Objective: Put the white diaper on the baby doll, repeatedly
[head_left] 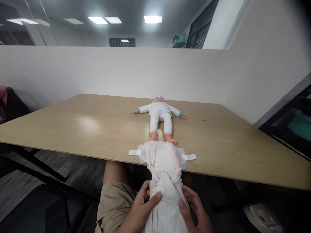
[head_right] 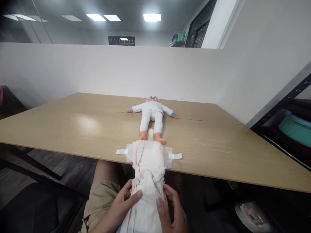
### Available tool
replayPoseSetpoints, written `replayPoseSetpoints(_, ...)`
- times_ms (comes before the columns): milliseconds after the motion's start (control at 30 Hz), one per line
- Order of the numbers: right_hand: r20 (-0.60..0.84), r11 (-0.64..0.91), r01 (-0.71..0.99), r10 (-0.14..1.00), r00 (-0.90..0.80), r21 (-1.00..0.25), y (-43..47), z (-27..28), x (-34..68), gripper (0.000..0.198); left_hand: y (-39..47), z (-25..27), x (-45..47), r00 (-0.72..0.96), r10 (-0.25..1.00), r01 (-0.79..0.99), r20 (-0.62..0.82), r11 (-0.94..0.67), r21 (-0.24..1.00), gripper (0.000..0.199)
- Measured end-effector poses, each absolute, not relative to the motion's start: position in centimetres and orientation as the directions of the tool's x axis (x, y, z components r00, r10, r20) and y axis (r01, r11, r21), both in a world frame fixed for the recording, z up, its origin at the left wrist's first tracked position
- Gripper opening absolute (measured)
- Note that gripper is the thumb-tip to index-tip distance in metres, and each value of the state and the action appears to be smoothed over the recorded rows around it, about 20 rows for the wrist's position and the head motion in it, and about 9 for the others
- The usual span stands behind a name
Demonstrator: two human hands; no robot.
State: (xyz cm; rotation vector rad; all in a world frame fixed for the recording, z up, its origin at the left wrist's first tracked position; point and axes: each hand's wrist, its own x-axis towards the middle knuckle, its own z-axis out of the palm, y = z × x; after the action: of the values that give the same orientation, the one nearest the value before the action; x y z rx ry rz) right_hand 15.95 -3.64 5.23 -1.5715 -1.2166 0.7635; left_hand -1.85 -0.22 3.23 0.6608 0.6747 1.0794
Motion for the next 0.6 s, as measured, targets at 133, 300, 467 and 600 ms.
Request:
replayPoseSetpoints(133,0.302,0.121,0.522,0.913,0.276,-0.844,-2.2,5.4,16.6,0.045,-0.3,3.1,-1.8,0.291,0.938,-0.542,-0.187,0.323,0.776,0.062)
replayPoseSetpoints(300,0.526,0.359,0.720,0.850,0.010,-0.594,1.1,8.3,16.0,0.039,-0.5,3.4,-1.9,0.318,0.927,-0.504,-0.198,0.342,0.793,0.065)
replayPoseSetpoints(467,0.357,0.463,0.790,0.874,-0.330,-0.402,7.0,10.6,14.2,0.056,-0.6,3.4,-2.2,0.326,0.930,-0.370,-0.172,0.293,0.882,0.061)
replayPoseSetpoints(600,0.218,0.441,0.836,0.896,-0.387,-0.326,10.4,9.6,13.6,0.067,-0.2,4.3,-4.8,0.379,0.920,-0.020,-0.103,0.119,0.993,0.051)
